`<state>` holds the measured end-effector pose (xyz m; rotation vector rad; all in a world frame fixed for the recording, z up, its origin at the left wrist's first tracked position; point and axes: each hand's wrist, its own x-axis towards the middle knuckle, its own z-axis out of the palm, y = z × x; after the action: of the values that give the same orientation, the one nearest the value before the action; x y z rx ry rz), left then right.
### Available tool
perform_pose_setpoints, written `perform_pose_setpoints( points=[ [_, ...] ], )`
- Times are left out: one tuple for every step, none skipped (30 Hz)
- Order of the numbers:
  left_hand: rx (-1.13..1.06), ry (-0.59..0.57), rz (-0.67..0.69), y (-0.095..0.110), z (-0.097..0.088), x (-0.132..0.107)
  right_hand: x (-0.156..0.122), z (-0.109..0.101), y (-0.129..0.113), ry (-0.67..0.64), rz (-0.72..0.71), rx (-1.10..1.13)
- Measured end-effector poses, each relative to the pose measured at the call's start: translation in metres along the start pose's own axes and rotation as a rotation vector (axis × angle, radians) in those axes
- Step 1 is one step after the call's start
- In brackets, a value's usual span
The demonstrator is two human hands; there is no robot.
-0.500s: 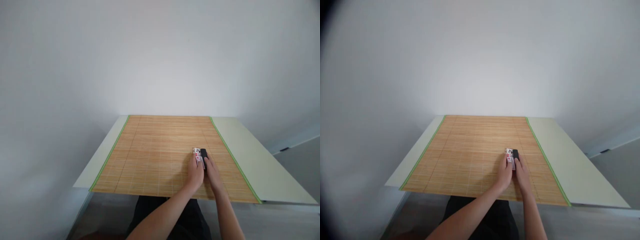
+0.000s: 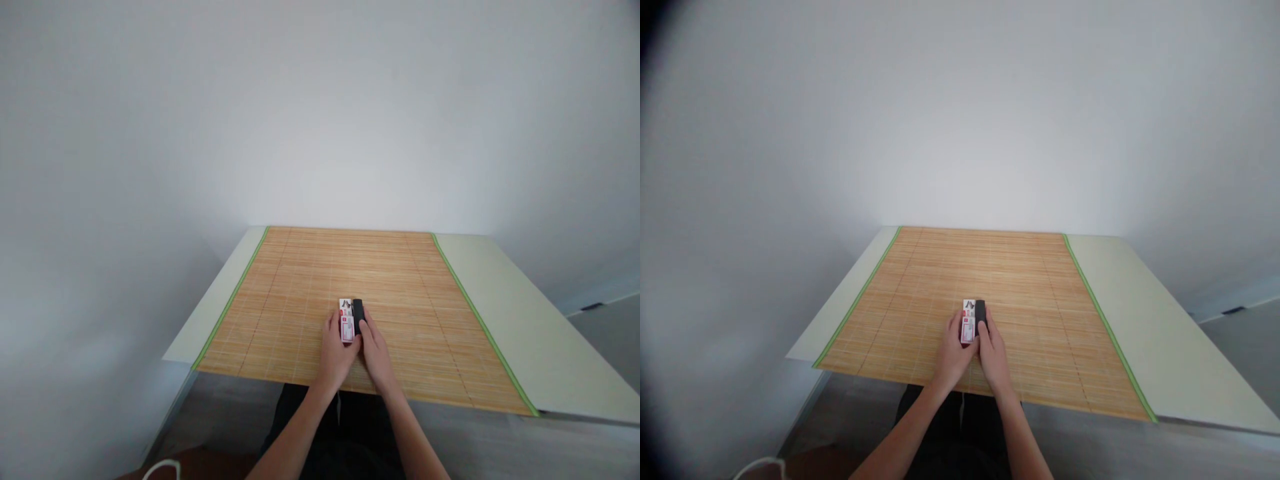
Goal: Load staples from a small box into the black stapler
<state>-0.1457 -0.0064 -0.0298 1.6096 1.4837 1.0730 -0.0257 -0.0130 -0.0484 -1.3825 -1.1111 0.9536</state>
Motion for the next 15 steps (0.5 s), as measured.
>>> perform_pose_setpoints(
  points=[
    [0.017,0.022,0.002,-0.001,-0.002,-0.003,0.000,-0.003,0.002,0.019,0.006,0.028],
    [0.032,0.042,0.004,-0.002,-0.005,-0.005,0.000,-0.006,0.005,0.036,0.012,0.053],
    [0.046,0.059,0.009,-0.004,-0.009,-0.007,0.000,-0.008,0.008,0.049,0.016,0.072],
    [0.061,0.076,0.018,-0.005,-0.015,-0.008,0.000,-0.010,0.010,0.056,0.018,0.082],
    [0.081,0.099,0.026,-0.008,-0.022,-0.007,-0.001,-0.011,0.012,0.056,0.017,0.085],
    [0.110,0.134,0.034,-0.012,-0.030,-0.003,-0.001,-0.012,0.013,0.056,0.013,0.081],
    [0.150,0.176,0.038,-0.016,-0.040,0.003,-0.001,-0.013,0.014,0.058,0.008,0.073],
    [0.198,0.219,0.040,-0.021,-0.049,0.011,-0.002,-0.013,0.013,0.061,0.004,0.061],
    [0.254,0.257,0.042,-0.027,-0.058,0.021,-0.002,-0.013,0.012,0.066,0.000,0.050],
    [0.319,0.269,0.047,-0.033,-0.065,0.033,-0.003,-0.012,0.011,0.069,-0.005,0.040],
    [0.384,0.259,0.056,-0.038,-0.072,0.045,-0.003,-0.012,0.009,0.070,-0.010,0.031],
    [0.431,0.249,0.063,-0.043,-0.076,0.057,-0.003,-0.012,0.007,0.071,-0.014,0.022],
    [0.455,0.238,0.069,-0.046,-0.079,0.068,-0.004,-0.012,0.006,0.072,-0.018,0.012],
    [0.468,0.227,0.075,-0.049,-0.081,0.077,-0.004,-0.012,0.005,0.073,-0.021,0.003],
    [0.472,0.220,0.080,-0.049,-0.082,0.083,-0.005,-0.012,0.005,0.074,-0.024,-0.007]
  ],
)
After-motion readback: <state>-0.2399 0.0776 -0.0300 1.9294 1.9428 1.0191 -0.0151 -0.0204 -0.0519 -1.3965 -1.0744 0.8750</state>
